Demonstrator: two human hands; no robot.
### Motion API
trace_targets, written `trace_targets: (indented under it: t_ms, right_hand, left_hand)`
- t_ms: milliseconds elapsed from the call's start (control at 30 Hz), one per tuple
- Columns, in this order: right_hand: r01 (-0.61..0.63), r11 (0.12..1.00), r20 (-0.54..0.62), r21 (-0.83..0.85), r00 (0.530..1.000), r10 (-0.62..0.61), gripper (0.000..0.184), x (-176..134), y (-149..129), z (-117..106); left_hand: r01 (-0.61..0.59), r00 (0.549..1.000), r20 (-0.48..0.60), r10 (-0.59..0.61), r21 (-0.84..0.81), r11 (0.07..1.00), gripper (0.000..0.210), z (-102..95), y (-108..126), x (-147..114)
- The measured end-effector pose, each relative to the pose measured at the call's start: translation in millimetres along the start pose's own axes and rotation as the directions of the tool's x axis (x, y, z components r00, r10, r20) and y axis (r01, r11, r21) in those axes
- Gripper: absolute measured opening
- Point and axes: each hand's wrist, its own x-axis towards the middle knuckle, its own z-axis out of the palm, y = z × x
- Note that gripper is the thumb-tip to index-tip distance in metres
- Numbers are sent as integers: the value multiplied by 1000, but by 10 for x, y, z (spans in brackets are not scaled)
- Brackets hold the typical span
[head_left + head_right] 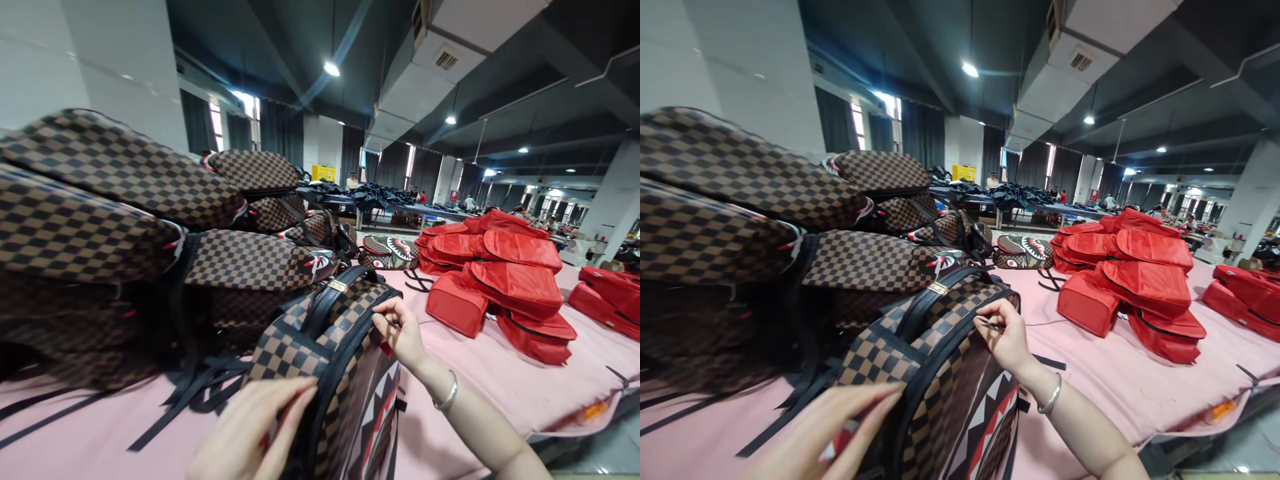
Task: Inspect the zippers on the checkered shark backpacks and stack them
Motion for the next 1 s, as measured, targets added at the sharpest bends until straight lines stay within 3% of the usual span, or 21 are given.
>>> trace_targets:
  t_ms: [133,233,333,433,500,533,600,667,700,767,833,1000]
  right_hand:
    - [9,999,-10,40,1000,-9,26,8,6,43]
    - [11,999,-13,46,1000,-11,26,18,3,51]
    - [20,999,-12,39,1000,-19,27,23,15,44]
    - [39,999,-12,38,999,-38,27,26,42,27]
    - [45,998,-13,44,999,-45,26,25,61,11]
    - [44,998,-9,47,999,-44,26,23,69,1]
    - [39,998,-1,54,999,-39,27,15,83,-19]
    - [39,998,4,54,999,-40,27,7,95,-36]
    - [44,998,5,50,999,-45,27,4,100,-44]
    - [61,997,8,37,998,-61,26,5,104,-54]
    - [85,996,8,17,996,-86,26,17,98,-61]
    - [164,984,-13,-70,986,-166,26,4,4,-60]
  left_hand:
    - [-84,993,83,81,26,996,20,16,-31,570]
    - [-111,957,283,64,154,982,27,79,15,887]
    - [-156,833,550,-66,347,925,25,110,171,1114]
    - [-285,694,708,-129,435,854,26,130,322,1263]
    - [-327,669,734,-113,428,842,26,143,339,1310]
    - [-309,694,715,-86,403,861,26,141,315,1314]
    - [-180,809,587,-32,299,937,23,101,222,1282]
    - [42,910,407,-78,96,994,23,1,105,1199]
    - [166,928,342,-146,-30,986,23,-67,53,1140]
    - [388,905,280,-320,-240,890,27,-210,-32,989]
    - [517,856,244,-456,-366,774,33,-323,-97,802]
    - [621,744,53,-666,-422,660,44,-307,-315,247]
